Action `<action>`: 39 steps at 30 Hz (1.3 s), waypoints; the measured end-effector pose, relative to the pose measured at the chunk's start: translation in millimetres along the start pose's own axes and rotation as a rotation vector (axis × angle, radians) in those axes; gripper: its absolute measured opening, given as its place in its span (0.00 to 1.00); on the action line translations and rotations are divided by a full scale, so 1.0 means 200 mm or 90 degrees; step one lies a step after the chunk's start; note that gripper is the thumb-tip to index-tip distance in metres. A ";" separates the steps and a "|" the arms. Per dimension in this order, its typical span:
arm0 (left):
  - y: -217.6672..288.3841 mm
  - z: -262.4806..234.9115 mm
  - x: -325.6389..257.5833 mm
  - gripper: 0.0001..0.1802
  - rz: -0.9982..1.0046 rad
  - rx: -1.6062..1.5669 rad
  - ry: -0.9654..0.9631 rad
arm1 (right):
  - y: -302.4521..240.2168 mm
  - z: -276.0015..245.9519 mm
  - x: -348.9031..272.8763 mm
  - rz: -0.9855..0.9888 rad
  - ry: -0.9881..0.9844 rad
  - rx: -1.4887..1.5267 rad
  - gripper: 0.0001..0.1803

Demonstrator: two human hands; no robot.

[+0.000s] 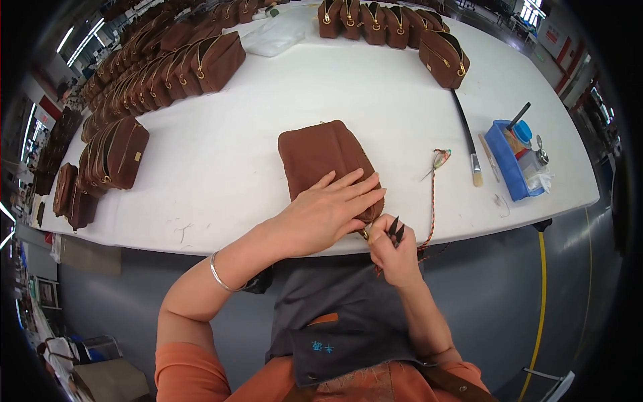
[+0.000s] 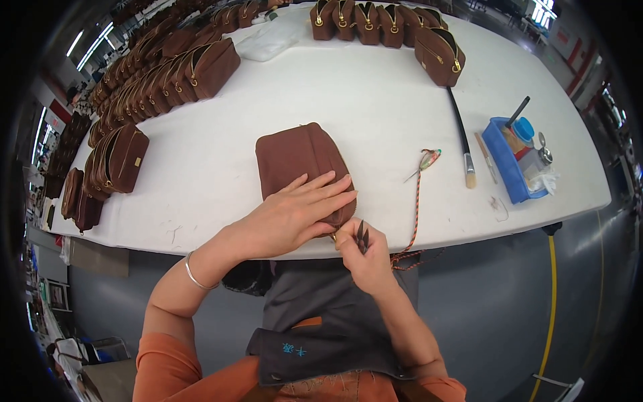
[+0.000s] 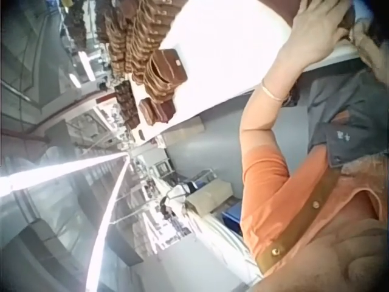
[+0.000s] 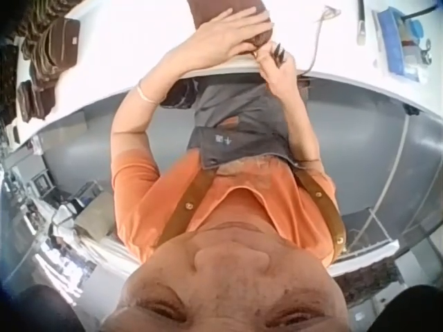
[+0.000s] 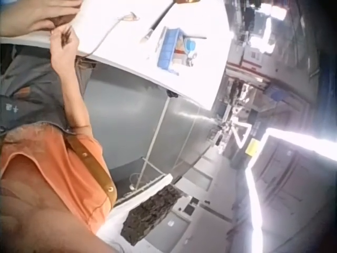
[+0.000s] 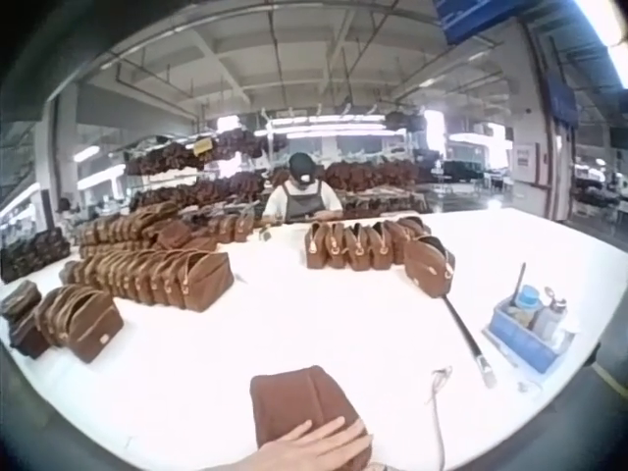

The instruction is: Inspecting small brown leather pouches for quality and trimming loose threads with snips.

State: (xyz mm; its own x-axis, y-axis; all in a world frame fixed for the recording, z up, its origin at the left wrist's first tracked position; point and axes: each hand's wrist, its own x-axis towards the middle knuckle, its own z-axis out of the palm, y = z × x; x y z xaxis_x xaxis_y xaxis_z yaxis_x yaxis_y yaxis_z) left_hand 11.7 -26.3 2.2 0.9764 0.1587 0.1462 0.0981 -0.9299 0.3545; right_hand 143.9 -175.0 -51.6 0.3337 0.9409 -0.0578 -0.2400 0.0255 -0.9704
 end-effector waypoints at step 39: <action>-0.20 -0.19 -0.85 0.05 -0.596 0.021 0.599 | -0.19 -0.02 0.02 -0.048 0.068 -0.222 0.17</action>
State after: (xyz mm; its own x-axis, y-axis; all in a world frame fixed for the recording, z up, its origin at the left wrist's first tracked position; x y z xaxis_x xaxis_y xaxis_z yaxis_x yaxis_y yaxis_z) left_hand -166.3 -2.6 -1.9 0.0342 0.8951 0.4446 0.6742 -0.3491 0.6509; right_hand 158.0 -173.9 -15.9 0.4362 0.8998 0.0110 0.1073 -0.0398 -0.9934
